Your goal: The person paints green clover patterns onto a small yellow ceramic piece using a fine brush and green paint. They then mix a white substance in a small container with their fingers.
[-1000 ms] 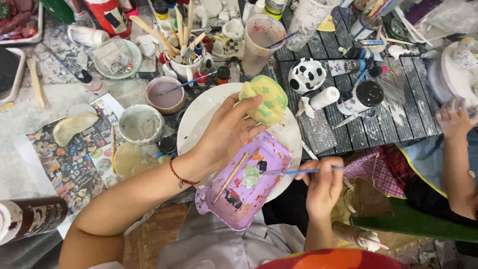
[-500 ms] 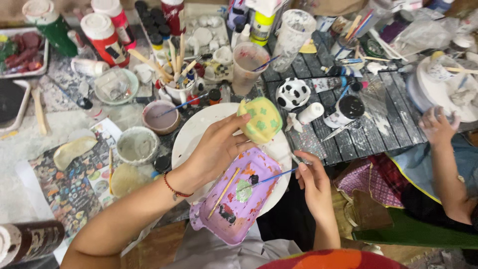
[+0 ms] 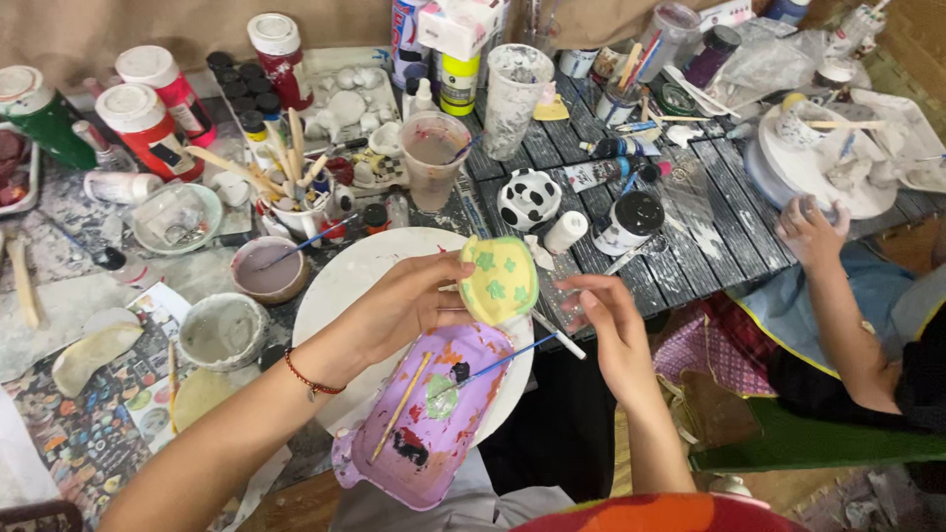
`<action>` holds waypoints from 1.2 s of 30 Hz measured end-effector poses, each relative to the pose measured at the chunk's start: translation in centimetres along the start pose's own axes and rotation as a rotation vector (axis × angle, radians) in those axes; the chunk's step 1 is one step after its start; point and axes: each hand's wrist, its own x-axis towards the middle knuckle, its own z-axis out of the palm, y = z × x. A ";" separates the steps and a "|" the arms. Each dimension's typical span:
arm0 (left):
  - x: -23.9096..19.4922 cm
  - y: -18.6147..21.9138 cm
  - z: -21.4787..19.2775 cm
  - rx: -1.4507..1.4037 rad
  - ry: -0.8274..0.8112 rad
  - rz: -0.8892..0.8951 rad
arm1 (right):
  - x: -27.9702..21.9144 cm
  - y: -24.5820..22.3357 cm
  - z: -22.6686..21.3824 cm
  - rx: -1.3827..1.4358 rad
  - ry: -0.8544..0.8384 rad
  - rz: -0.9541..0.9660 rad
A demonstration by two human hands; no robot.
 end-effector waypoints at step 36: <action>6.7 -1.7 5.3 0.656 -0.056 -0.221 | 0.8 3.0 -4.0 0.107 -0.157 0.262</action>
